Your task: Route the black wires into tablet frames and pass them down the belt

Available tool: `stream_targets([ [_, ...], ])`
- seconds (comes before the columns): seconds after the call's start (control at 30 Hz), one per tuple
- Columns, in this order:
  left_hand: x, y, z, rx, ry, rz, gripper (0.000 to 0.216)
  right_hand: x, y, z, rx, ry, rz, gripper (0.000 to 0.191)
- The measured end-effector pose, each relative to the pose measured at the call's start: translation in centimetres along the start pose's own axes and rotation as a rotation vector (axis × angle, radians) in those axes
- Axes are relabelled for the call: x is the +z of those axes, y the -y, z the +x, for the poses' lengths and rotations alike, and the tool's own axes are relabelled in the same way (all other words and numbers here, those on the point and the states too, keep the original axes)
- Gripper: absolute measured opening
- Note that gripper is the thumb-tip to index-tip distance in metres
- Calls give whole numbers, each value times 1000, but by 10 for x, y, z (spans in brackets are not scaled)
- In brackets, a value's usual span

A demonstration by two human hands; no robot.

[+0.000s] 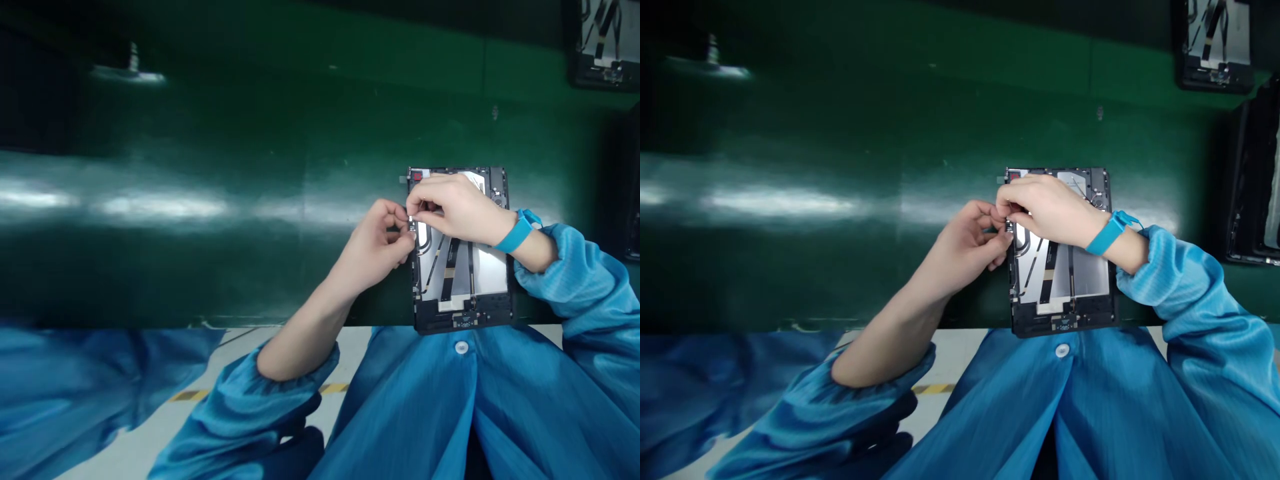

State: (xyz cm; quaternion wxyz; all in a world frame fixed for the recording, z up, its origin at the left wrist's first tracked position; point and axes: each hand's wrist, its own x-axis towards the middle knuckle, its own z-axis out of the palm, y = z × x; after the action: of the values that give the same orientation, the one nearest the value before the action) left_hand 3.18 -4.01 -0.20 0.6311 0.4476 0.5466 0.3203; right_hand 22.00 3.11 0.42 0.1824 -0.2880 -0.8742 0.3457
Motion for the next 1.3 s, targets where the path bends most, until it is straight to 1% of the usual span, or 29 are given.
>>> stream_targets([
  [0.13, 1, -3, 3, -71, -10, -44, 35, 0, 1, 1, 27, -20, -8, 18],
  [0.3, 0, -13, 13, -138, -31, -50, 37, -2, 1, 2, 166, -146, -29, 18],
  [0.4, -1, -19, 25, -142, -63, -52, 40, -4, 1, 2, 206, -202, 0, 18],
  [0.47, -2, -20, 33, -130, -68, -82, 42, -6, 3, 2, 225, -208, 26, 18],
  [0.57, -3, -17, 40, -94, -51, -126, 42, -8, 4, 1, 242, -182, 43, 20],
  [0.73, -3, -14, 39, -59, -26, -134, 41, -4, 0, 0, 227, -176, -37, 22],
  [0.83, 1, -15, 39, -70, -39, -107, 43, -2, -3, -2, 198, -186, -60, 22],
  [0.9, 5, -15, 40, -87, -65, -100, 44, -3, -1, -5, 170, -234, -90, 23],
  [0.97, 8, -14, 41, -90, -97, -102, 43, -6, 4, -12, 160, -323, -151, 23],
  [1.03, 9, -12, 41, -55, -132, -81, 41, -10, 12, -27, 185, -430, -219, 23],
  [1.1, 7, -10, 37, -12, -152, -5, 36, -13, 18, -49, 260, -536, -269, 25],
  [1.13, 5, -10, 34, 8, -155, 68, 33, -14, 21, -62, 327, -581, -279, 28],
  [1.2, 0, -10, 24, 48, -140, 271, 32, -18, 25, -89, 538, -620, -238, 37],
  [1.23, -1, -10, 18, 79, -124, 384, 37, -20, 28, -102, 670, -591, -168, 40],
  [1.3, -3, -8, 6, 132, -67, 562, 50, -23, 36, -120, 888, -459, 13, 32],
])
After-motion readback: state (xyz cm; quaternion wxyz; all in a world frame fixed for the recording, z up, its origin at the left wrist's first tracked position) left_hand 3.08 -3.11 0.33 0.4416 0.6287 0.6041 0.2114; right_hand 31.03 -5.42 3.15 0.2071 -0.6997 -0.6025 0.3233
